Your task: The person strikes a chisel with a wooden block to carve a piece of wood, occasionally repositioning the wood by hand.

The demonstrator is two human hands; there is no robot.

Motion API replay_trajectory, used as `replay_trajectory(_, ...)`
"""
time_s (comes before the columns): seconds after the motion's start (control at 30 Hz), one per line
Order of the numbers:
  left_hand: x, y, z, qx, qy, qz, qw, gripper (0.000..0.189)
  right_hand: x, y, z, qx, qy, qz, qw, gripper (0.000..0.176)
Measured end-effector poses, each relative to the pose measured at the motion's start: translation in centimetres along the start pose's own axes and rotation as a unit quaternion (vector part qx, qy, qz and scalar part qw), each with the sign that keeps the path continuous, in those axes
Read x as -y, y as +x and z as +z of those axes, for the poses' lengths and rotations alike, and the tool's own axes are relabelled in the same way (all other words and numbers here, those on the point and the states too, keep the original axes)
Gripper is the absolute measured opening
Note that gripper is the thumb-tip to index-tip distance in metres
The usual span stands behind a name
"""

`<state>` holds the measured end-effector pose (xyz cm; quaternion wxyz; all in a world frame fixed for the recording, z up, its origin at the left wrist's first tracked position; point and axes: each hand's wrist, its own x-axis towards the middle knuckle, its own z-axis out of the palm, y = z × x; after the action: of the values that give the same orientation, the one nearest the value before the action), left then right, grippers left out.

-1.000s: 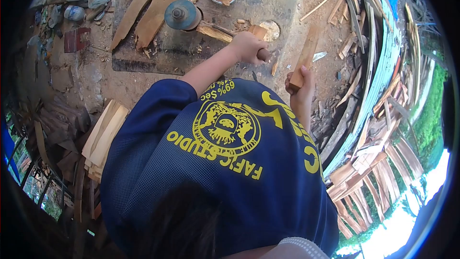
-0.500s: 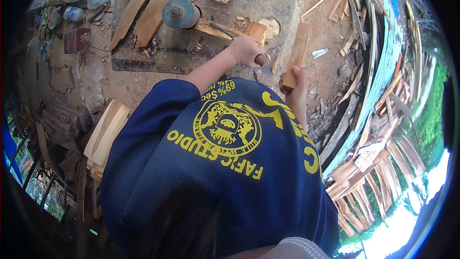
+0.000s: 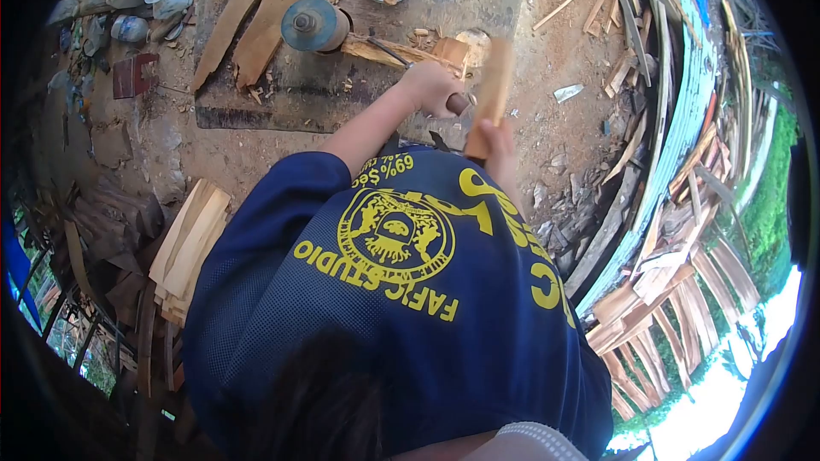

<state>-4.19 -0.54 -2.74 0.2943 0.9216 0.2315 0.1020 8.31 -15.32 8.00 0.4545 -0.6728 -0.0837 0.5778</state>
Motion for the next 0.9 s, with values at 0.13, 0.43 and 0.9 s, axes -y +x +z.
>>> replay_trajectory(0.13, 0.1, 1.1, -1.1, -0.081, -0.008, -0.022, 0.996, 0.032, 0.7, 0.3, -1.4, -0.104, 0.177, -0.113, 0.972, 0.023)
replay_trajectory(0.43, 1.8, 3.6, 0.2, -0.161, 0.035, -0.091, 0.982, 0.025, -1.2, 2.1, -0.4, -0.029, -0.025, -0.015, 0.999, 0.034)
replay_trajectory(0.9, 2.4, 4.7, 1.7, -0.149, 0.07, -0.121, 0.979, 0.03, 1.3, 3.4, 2.3, -0.084, -0.004, -0.046, 0.995, 0.023)
